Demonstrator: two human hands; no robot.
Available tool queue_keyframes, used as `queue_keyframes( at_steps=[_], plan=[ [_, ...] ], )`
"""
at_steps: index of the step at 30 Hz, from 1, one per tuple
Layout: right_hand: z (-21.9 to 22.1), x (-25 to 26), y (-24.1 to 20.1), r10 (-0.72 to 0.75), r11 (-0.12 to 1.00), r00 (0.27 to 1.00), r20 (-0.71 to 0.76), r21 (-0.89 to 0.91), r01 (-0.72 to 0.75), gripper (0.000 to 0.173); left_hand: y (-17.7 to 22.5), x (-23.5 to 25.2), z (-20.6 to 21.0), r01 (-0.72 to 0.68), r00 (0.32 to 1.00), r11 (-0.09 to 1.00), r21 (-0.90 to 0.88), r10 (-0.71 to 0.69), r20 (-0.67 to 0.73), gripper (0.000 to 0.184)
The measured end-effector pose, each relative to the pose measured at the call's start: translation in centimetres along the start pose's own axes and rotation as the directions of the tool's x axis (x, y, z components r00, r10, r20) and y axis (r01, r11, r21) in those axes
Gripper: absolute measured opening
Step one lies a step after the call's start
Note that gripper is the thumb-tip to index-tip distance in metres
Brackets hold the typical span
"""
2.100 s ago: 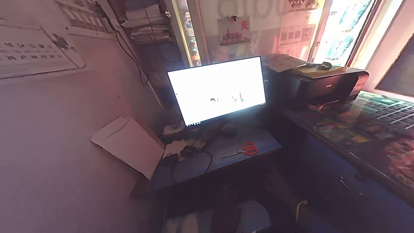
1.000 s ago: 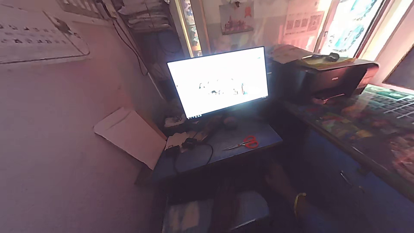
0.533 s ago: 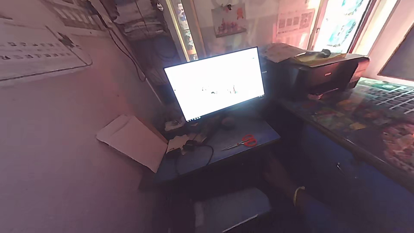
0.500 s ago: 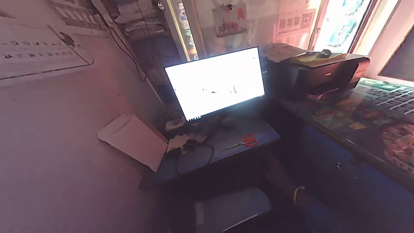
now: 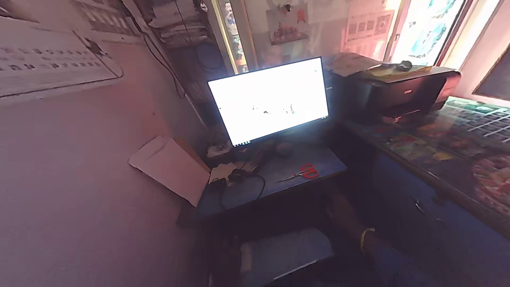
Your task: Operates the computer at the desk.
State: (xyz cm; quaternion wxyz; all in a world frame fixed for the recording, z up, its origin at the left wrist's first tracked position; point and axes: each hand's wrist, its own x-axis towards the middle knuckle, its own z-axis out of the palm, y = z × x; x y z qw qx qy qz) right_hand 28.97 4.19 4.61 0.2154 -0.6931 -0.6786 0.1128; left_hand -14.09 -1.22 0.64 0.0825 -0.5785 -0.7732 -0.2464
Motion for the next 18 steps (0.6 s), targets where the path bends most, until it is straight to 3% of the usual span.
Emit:
queue_keyframes(
  at_steps=[5,9,12,15,18],
  plan=[
    [0.1,-0.6,-0.2,-0.014,1.000,1.000,0.001,-0.011,0.014,0.059,-0.7,1.0,-0.5,0.003,0.997,1.000,-0.004,-0.002,0.080,0.062],
    [-0.5,-0.2,-0.6,0.041,0.999,0.996,0.077,-0.025,-0.040,0.064,1.2,0.3,-2.6,-0.025,0.993,1.000,0.002,0.025,0.117,0.052],
    [-0.3,0.4,0.2,0.049,0.999,0.997,0.054,-0.023,-0.048,0.067,1.5,-0.8,-0.9,-0.070,0.991,0.995,0.068,0.061,0.118,0.060],
    [0.8,0.3,1.0,0.010,0.999,1.000,-0.004,-0.051,-0.010,0.067,2.7,-1.1,-1.5,-0.012,0.988,0.980,0.201,-0.020,0.153,0.058],
    [1.0,0.4,0.5,-0.036,0.998,0.999,-0.026,-0.048,0.034,0.061,2.0,-1.3,-1.5,-0.083,0.989,0.974,0.213,0.054,0.139,0.062]
  ],
)
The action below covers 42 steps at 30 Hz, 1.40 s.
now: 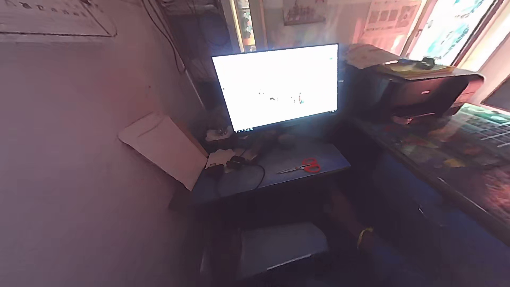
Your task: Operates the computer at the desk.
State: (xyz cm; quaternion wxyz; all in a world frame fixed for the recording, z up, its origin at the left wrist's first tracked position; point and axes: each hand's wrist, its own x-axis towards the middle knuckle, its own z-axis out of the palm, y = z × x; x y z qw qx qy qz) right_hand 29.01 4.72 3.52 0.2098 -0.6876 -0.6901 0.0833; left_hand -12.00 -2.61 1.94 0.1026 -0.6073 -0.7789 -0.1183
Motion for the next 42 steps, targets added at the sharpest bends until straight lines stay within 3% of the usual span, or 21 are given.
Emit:
queue_keyframes(
  at_steps=[3,7,10,16,19,25,29,34,37,40,42],
  plan=[
    [-0.7,-0.1,-0.8,0.034,0.999,0.996,0.088,0.030,-0.037,0.058,-1.2,-0.1,0.9,-0.040,0.999,0.995,-0.089,0.038,-0.020,0.063],
    [-1.4,-0.9,-1.3,0.060,0.998,0.994,0.094,0.002,-0.060,0.068,-0.2,-0.9,0.8,-0.050,0.994,0.998,-0.032,0.047,-0.097,0.051],
    [-1.7,-0.5,-2.4,0.043,0.999,0.997,0.062,0.023,-0.044,0.063,0.7,0.1,-3.7,0.039,0.996,0.986,-0.163,-0.025,0.088,0.061],
    [-1.4,-0.4,-2.4,-0.050,0.999,0.998,0.023,-0.010,0.050,0.055,-1.1,-0.6,-0.9,0.076,0.988,0.953,-0.293,-0.032,0.151,0.051],
    [-1.2,-0.2,-2.3,-0.036,0.999,0.999,0.025,0.025,0.036,0.053,-1.6,-0.5,0.4,0.019,0.999,0.935,-0.353,-0.001,0.049,0.047],
    [-0.4,0.0,-1.3,-0.044,0.997,0.999,0.010,-0.059,0.044,0.053,-1.9,0.5,1.3,0.048,0.999,0.941,-0.335,-0.040,0.029,0.041],
    [-0.3,0.1,-0.9,-0.017,0.997,0.999,0.039,-0.076,0.020,0.057,-2.2,0.9,1.3,-0.012,0.999,0.934,-0.357,-0.001,-0.036,0.045],
    [-0.5,0.4,-1.5,-0.018,0.999,1.000,-0.005,-0.047,0.017,0.058,-1.0,0.6,0.5,-0.003,0.999,0.967,-0.253,0.012,0.036,0.039],
    [-4.5,0.0,-5.8,0.058,0.995,0.993,0.102,-0.090,-0.049,0.048,-0.3,1.2,-1.6,-0.007,0.998,0.950,-0.313,0.025,0.055,0.039],
    [-3.8,-0.3,-4.5,0.072,0.993,0.996,0.061,-0.102,-0.065,0.054,1.1,1.8,-4.6,0.013,0.996,0.952,-0.305,0.015,0.089,0.050],
    [-2.5,0.0,-2.8,0.048,0.996,0.998,0.027,-0.075,-0.046,0.059,1.3,1.2,-4.7,-0.036,0.998,0.954,-0.297,0.052,0.045,0.047]
  ],
)
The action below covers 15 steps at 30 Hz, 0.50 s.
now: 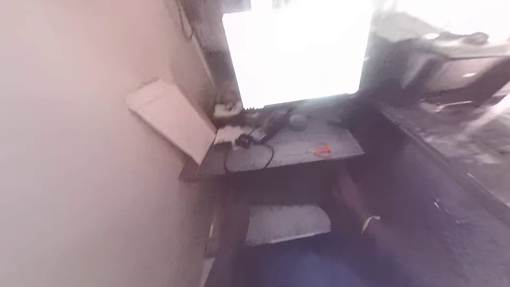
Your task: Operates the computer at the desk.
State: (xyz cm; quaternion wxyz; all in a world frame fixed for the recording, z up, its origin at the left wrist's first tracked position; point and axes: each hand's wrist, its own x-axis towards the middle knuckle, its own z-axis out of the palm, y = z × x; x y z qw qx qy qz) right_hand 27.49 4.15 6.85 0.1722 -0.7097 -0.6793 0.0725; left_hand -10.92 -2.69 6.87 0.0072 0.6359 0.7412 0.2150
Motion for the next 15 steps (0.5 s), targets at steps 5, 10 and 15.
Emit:
queue_keyframes(
  at_steps=[5,10,15],
  plan=[
    [1.7,0.5,1.9,-0.052,0.998,0.995,-0.085,0.016,0.053,0.051,0.0,-0.7,0.0,-0.099,0.988,0.995,0.034,0.102,-0.112,0.049],
    [2.5,0.7,2.7,-0.045,0.997,0.996,-0.078,0.058,0.049,0.054,-1.1,-0.7,1.4,-0.082,0.993,0.988,0.129,0.091,-0.071,0.051],
    [1.4,-0.1,2.1,-0.027,0.995,0.999,-0.028,0.092,0.030,0.052,-1.3,-1.1,1.9,-0.101,0.995,0.943,0.317,0.089,0.051,0.044]
  ],
)
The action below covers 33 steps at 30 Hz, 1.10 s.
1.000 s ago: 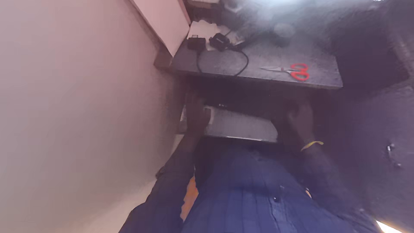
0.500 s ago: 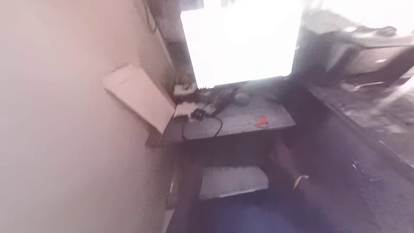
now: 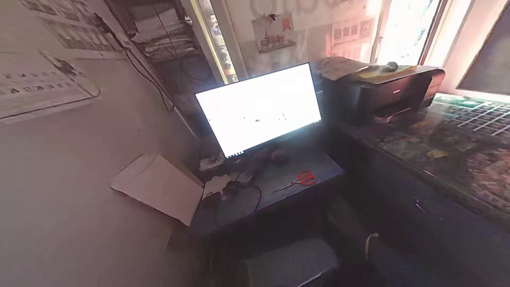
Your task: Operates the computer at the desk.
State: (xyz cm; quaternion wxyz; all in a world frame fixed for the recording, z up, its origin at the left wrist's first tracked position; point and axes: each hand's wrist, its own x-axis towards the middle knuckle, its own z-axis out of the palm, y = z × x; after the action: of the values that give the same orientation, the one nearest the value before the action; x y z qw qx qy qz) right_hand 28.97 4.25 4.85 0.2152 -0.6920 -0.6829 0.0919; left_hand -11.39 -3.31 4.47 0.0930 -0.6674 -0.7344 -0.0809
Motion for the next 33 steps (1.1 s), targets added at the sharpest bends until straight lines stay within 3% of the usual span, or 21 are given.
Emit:
queue_keyframes(
  at_steps=[3,5,11,13,20,28,33],
  plan=[
    [0.5,0.3,0.5,-0.021,1.000,1.000,-0.018,-0.017,0.020,0.051,0.1,-0.1,0.6,0.007,0.996,0.999,-0.044,-0.010,-0.084,0.045],
    [0.6,0.4,0.7,0.017,1.000,0.999,0.052,-0.018,-0.016,0.051,-0.7,-0.3,2.1,-0.006,0.992,0.994,-0.110,-0.008,-0.123,0.049],
    [1.0,0.0,1.3,0.005,1.000,0.998,0.055,-0.024,-0.004,0.053,-1.9,0.0,4.8,-0.065,0.981,0.993,-0.102,0.045,-0.186,0.047],
    [0.6,-0.3,1.0,-0.012,1.000,0.999,0.042,-0.012,0.012,0.056,-1.3,0.0,3.1,-0.050,0.988,0.982,-0.184,0.022,-0.150,0.042],
    [1.0,-0.5,1.3,-0.053,0.998,0.998,-0.017,0.022,0.054,0.057,0.4,0.2,-0.7,-0.035,0.998,0.998,-0.047,0.038,0.058,0.043],
    [1.2,0.1,1.2,-0.050,0.999,0.999,-0.018,0.000,0.050,0.057,0.9,0.4,-1.2,0.050,0.992,0.999,-0.021,-0.047,0.116,0.050],
    [1.2,0.2,1.3,-0.073,0.997,0.997,-0.022,-0.016,0.073,0.055,0.1,0.1,1.1,0.049,0.998,0.997,-0.059,-0.046,0.047,0.049]
  ],
)
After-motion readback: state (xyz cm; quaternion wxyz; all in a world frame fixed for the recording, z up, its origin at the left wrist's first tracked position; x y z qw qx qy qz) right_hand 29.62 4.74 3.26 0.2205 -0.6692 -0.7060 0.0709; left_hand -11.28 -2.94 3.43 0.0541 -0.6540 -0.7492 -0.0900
